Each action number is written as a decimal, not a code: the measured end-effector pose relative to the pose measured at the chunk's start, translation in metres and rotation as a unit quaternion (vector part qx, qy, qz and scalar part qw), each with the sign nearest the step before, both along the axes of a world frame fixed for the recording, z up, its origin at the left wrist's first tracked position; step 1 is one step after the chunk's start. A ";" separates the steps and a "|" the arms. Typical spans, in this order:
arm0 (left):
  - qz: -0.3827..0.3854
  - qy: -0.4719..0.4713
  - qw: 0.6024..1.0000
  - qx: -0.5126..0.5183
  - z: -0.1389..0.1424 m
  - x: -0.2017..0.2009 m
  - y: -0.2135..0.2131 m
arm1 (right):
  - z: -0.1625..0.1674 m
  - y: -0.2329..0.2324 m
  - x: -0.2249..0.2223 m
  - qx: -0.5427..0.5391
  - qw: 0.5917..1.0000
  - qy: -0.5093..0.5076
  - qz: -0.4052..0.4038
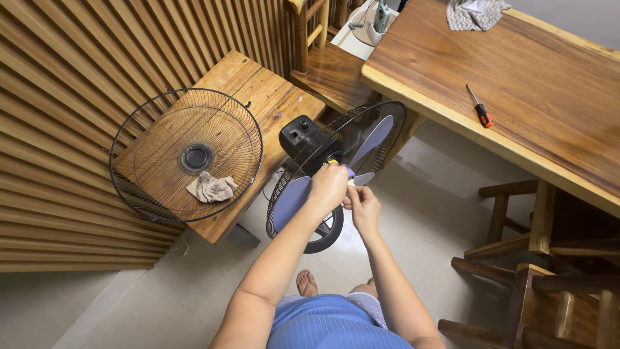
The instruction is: The person wipes the detached fan blade assembly with a cloth, then fits the blades onto the fan motor shaft and tightens the retaining nut by hand. They then pick up the fan guard and wipe its grille with the cloth.
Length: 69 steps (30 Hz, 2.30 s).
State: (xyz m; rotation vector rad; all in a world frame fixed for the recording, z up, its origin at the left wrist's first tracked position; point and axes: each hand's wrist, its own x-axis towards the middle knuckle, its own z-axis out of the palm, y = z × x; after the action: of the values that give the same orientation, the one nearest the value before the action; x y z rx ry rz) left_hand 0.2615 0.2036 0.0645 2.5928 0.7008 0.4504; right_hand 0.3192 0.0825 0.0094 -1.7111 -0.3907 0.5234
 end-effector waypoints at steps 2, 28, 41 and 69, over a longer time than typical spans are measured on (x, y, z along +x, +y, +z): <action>0.005 -0.002 1.000 0.007 -0.001 0.002 0.001 | -0.003 0.000 0.000 0.043 0.990 -0.135 0.015; 0.006 0.024 1.000 0.019 0.002 0.003 0.004 | -0.040 -0.001 0.012 0.037 0.992 -0.117 0.007; 0.003 0.028 0.999 0.017 -0.001 0.004 0.004 | -0.019 -0.001 0.006 -0.008 0.981 -0.191 0.007; -0.004 0.031 0.999 0.012 0.001 0.003 0.004 | -0.033 -0.004 0.015 0.011 0.976 -0.213 0.049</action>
State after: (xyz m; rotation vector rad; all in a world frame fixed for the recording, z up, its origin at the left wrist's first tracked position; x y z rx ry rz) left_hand 0.2640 0.2072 0.0657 2.6418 0.7103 0.3800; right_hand 0.3338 0.0788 -0.0237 -1.7864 -0.7881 0.2145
